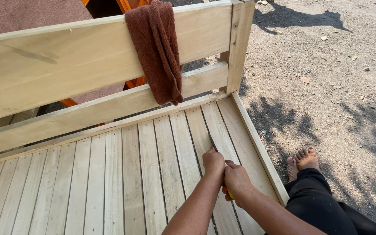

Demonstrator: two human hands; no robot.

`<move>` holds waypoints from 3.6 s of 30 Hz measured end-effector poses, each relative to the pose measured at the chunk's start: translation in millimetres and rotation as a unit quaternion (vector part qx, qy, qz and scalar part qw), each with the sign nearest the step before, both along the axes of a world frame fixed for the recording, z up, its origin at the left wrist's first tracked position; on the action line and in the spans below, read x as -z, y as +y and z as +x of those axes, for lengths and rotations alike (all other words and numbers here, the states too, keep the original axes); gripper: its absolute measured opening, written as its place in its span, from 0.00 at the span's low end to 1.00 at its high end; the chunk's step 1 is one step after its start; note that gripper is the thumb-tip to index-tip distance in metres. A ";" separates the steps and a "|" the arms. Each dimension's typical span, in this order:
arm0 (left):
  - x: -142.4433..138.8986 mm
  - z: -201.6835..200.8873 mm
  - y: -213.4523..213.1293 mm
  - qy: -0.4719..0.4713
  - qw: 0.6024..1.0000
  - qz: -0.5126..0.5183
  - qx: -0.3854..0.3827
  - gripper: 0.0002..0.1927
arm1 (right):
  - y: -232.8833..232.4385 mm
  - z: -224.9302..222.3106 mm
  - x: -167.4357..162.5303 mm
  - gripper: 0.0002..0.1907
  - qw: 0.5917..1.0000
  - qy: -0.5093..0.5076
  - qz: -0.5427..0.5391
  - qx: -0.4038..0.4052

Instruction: The person uses a yellow-handled scraper blade to scrape the slatted seat of an unfinished wooden bench frame, working along the gaps between slats and across the surface, and wipes or brushes debris away by hand as they move around the bench.

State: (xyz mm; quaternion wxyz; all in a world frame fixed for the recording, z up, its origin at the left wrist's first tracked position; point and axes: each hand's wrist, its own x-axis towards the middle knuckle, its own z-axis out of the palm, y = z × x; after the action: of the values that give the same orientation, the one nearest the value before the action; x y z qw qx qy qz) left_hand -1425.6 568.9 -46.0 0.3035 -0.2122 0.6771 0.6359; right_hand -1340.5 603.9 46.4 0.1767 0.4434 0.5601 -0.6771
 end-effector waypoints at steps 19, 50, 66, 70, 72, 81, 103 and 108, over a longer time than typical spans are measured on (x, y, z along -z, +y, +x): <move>-29.3 -17.7 8.9 0.027 0.998 0.045 -0.028 0.28 | 14.5 -12.5 -2.3 0.22 0.999 0.032 0.014 0.007; -43.4 55.7 -12.8 0.007 0.998 0.062 0.010 0.30 | 1.4 52.8 9.2 0.23 0.999 -0.012 -0.031 0.032; -48.6 74.1 -16.3 -0.006 0.993 0.113 -0.014 0.29 | 3.7 65.9 8.7 0.24 1.000 0.000 0.009 -0.018; -57.9 91.1 -17.6 -0.002 0.989 0.137 -0.046 0.22 | 12.1 83.9 9.4 0.22 0.996 0.009 0.052 -0.073; -57.3 94.2 -16.3 -0.014 0.991 0.130 -0.043 0.19 | 19.3 90.6 10.6 0.22 0.979 0.038 0.155 -0.129; -25.4 89.0 13.4 -0.098 0.981 0.159 -0.051 0.09 | 26.8 101.8 22.1 0.31 0.823 0.025 0.500 -0.268; -9.9 99.5 10.7 0.386 0.832 -0.292 0.272 0.38 | 98.2 93.4 21.5 0.25 0.773 0.018 0.556 -0.304; -28.4 88.8 21.4 0.363 0.790 -0.288 0.403 0.43 | 102.4 96.6 9.2 0.20 0.766 -0.002 0.566 -0.304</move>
State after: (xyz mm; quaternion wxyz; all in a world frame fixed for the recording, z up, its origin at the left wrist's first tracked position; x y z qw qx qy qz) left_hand -1336.8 590.2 -17.6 0.1887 0.2487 0.9131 0.2622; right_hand -1243.9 706.3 37.2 0.0909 0.2705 0.9471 -0.1471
